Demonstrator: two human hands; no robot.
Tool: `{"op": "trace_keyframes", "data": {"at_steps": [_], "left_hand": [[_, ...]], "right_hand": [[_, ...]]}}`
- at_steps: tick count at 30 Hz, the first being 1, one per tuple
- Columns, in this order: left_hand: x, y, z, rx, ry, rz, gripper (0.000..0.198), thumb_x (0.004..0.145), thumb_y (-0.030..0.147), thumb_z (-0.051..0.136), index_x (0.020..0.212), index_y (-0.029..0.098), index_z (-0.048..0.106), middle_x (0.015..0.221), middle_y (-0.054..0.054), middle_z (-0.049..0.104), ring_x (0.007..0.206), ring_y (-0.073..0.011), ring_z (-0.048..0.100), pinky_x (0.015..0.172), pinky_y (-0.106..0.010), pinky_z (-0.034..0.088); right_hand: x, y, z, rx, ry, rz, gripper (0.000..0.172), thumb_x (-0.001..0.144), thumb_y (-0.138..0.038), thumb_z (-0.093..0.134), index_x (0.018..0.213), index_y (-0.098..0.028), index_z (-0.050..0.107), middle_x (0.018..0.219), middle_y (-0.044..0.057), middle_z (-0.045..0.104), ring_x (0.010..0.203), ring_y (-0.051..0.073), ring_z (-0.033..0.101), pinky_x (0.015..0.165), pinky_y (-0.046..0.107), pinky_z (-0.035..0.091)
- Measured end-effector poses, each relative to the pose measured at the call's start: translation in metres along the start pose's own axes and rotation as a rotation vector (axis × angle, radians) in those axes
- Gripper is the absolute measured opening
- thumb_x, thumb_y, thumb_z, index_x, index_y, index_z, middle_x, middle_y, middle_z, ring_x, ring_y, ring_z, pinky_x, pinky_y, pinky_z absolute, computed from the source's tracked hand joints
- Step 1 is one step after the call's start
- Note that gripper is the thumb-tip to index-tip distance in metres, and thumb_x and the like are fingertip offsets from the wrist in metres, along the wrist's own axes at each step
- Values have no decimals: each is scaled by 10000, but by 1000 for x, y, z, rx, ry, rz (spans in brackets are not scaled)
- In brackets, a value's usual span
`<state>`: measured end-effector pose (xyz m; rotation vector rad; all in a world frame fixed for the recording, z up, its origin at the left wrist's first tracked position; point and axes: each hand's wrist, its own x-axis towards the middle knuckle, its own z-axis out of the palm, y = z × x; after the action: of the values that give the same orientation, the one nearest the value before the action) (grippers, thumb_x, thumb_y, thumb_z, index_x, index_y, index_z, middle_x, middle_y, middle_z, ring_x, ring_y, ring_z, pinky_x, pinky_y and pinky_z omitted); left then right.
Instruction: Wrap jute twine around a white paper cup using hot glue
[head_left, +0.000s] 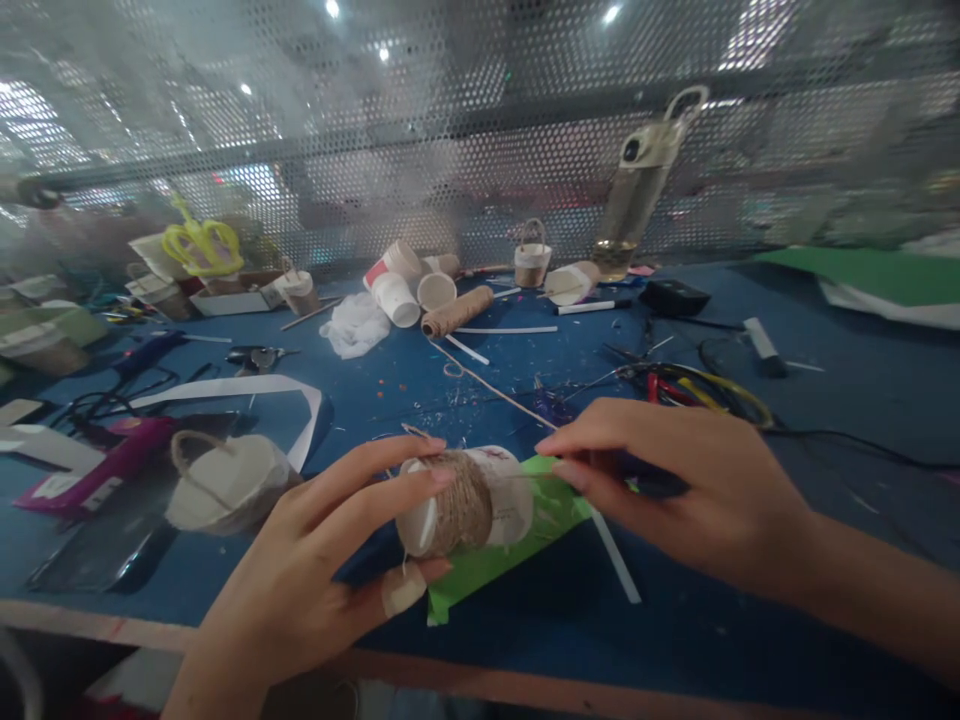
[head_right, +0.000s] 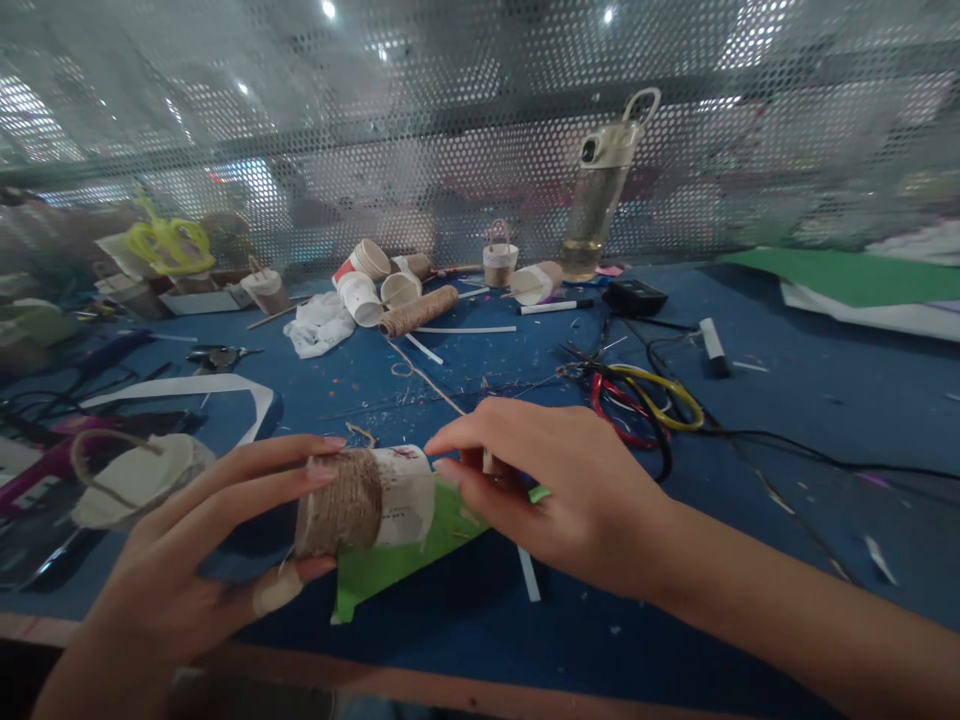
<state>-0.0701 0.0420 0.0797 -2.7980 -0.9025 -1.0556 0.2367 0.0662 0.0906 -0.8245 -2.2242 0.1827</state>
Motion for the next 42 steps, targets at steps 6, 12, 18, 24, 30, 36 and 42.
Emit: {"op": "trace_keyframes", "data": {"at_steps": [6,12,18,24,30,36,42], "left_hand": [[1,1,1,86,-13,-3,364,1045,126,609,1394,230,606,1461,-110,643,1311,-209,661,1085,-322,581],[5,-1,-1,170,-112,99,467,997,22,576,1415,228,601,1490,-145,571,1366,-270,590,1101,-442,580],[13,-3,-8,214,-216,162,622,919,-53,537,1459,251,595,1550,-120,578,1468,-312,522,1106,-493,590],[24,-5,-10,216,-243,188,583,968,-44,521,1464,244,624,1466,-73,698,1487,-274,543,1171,-443,577],[38,-2,-11,257,-305,223,511,1025,8,487,1476,197,636,1529,-52,678,1490,-270,545,1203,-424,556],[51,6,-11,277,-346,207,549,1001,6,480,1492,208,621,1533,-32,680,1462,-261,583,1180,-423,582],[51,5,-2,194,-333,172,560,938,-11,513,1434,215,643,1476,-54,711,1439,-281,598,1173,-474,591]], "right_hand": [[-5,2,2,128,-103,66,165,1019,-176,609,1120,-258,710,890,-38,808,682,106,752,619,202,546],[-14,10,6,5,-260,-22,152,1042,-181,559,1118,-252,671,955,-15,806,817,162,771,713,281,566],[-24,21,-8,-89,-154,-115,109,1039,-144,536,1010,-242,575,990,46,734,937,212,704,847,348,585],[-46,39,-17,-317,-166,-31,219,980,-136,519,1149,-223,628,1115,105,764,1027,299,751,881,466,615],[-59,46,-15,-484,-177,-80,473,908,-63,458,1353,-110,613,1271,174,794,1129,367,754,952,586,641],[-58,53,-14,-572,-175,-58,518,857,-18,444,1349,-74,599,1212,193,797,1002,344,801,811,532,706],[-60,61,-24,-449,-282,155,509,796,-37,515,1280,-139,636,1192,179,745,986,306,794,759,436,699]]}}
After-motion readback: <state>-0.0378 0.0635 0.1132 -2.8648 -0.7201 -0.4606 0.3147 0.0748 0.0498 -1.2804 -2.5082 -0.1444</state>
